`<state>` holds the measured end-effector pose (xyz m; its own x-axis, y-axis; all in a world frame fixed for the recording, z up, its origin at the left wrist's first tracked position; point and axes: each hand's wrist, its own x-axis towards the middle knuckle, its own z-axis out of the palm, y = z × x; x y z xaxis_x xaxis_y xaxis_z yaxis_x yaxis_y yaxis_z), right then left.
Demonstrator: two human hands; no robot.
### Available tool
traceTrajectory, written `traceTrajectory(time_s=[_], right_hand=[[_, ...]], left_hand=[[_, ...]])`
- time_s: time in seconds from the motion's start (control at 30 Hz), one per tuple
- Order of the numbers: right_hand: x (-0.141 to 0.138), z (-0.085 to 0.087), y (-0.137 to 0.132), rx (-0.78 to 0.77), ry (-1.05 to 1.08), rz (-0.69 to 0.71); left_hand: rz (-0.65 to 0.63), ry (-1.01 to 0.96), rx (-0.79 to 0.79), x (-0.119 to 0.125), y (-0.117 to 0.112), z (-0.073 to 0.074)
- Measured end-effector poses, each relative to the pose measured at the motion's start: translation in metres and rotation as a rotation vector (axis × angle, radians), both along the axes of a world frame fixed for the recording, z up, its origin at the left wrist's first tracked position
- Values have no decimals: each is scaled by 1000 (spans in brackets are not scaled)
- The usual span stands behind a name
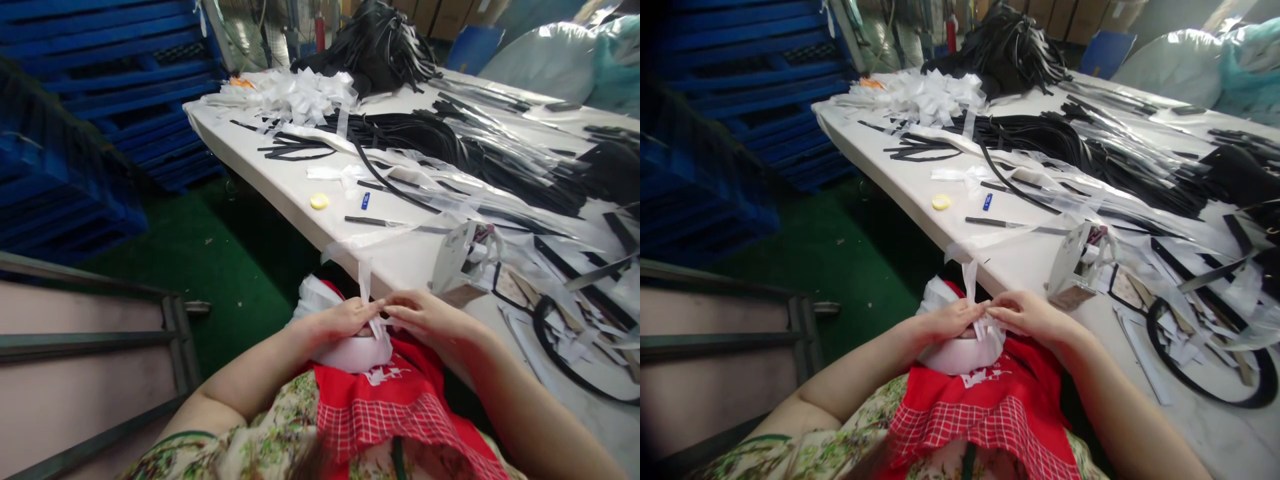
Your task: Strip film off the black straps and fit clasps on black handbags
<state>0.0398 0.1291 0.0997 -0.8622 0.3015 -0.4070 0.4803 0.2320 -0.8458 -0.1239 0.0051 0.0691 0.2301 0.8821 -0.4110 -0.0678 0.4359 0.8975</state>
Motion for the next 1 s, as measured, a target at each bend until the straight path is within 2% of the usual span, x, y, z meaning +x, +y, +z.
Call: traceTrajectory(time_s=[0.1,0.23,0.3,0.4,0.47,0.5,0.57,0.6,0.7,0.77,0.87,1.0], right_hand=[[24,13,-12,127,-73,-6],[33,21,-27,83,-82,-125],[33,22,-35,34,-77,-153],[33,18,-42,1,-47,-79],[35,12,-42,7,-31,-37],[36,7,-41,23,-15,-65],[37,-7,-38,22,51,-196],[37,-16,-38,-27,94,-250],[33,-39,-44,-308,181,-355],[29,-49,-52,-423,146,-435],[27,-55,-60,-433,55,-490],[32,-59,-56,-446,-17,-475]], left_hand=[[-31,-110,-46,-6,2,-5],[-33,-357,-158,-6,7,-13],[-30,-439,-223,-4,10,-17],[-42,-479,-282,3,10,-24],[-36,-471,-309,8,7,-28],[-16,-455,-315,11,5,-29],[37,-392,-291,16,-1,-30],[55,-348,-254,17,-4,-30],[33,-181,-38,20,-11,-27],[34,-5,148,21,-15,-26],[115,293,325,27,-19,-29],[297,532,386,39,-24,-35]])
